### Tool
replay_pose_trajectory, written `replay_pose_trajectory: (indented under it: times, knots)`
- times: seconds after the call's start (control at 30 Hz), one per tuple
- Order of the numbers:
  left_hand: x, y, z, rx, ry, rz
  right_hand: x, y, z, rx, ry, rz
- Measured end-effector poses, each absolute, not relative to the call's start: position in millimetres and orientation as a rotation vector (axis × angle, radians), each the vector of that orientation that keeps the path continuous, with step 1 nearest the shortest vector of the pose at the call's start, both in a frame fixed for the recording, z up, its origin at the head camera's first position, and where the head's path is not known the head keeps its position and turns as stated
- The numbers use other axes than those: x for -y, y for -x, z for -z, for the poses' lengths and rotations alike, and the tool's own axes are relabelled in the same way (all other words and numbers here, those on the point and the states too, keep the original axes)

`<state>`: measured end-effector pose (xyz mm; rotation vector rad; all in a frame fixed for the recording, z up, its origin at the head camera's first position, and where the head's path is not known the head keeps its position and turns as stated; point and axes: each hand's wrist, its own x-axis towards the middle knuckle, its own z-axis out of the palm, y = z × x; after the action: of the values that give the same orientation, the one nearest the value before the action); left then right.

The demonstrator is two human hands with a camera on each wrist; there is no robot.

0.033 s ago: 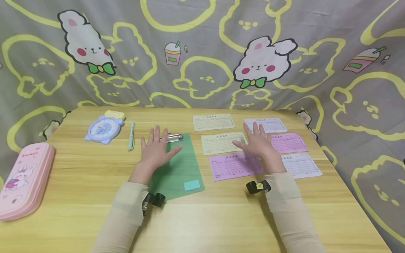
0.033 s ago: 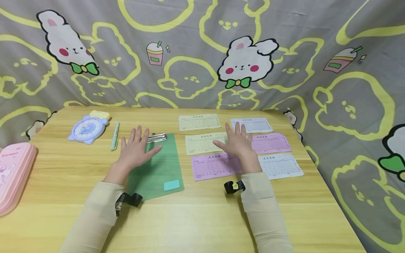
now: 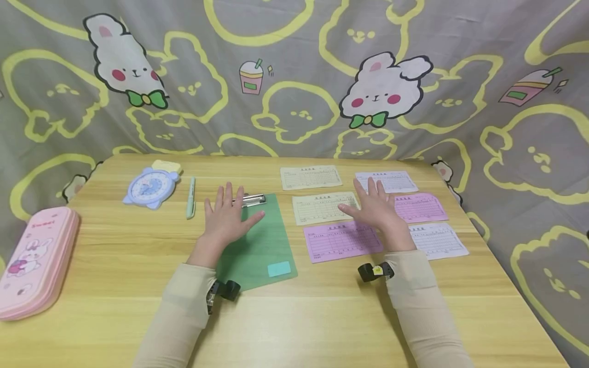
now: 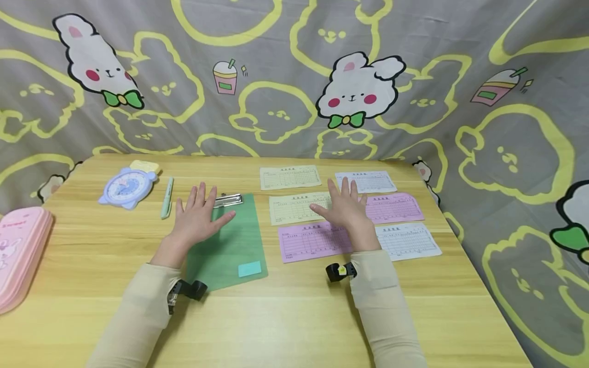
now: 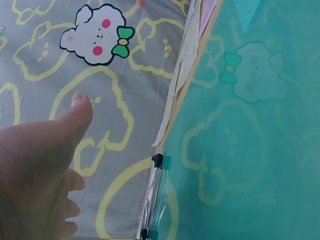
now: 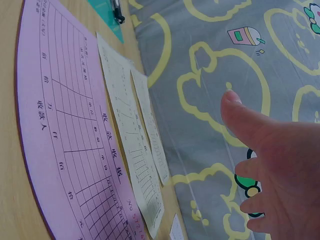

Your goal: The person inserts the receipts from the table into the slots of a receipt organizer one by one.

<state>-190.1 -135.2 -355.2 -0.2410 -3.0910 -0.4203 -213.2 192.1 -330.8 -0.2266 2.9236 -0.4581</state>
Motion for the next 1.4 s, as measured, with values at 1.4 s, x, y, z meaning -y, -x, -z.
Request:
replay_pose_trajectory:
  times: [1.4]
  knots:
    - [180.5, 235.5, 383.1, 2.909, 0.497, 1.033, -356.1, 161.7, 348.8, -2.981, 0.119, 1.047]
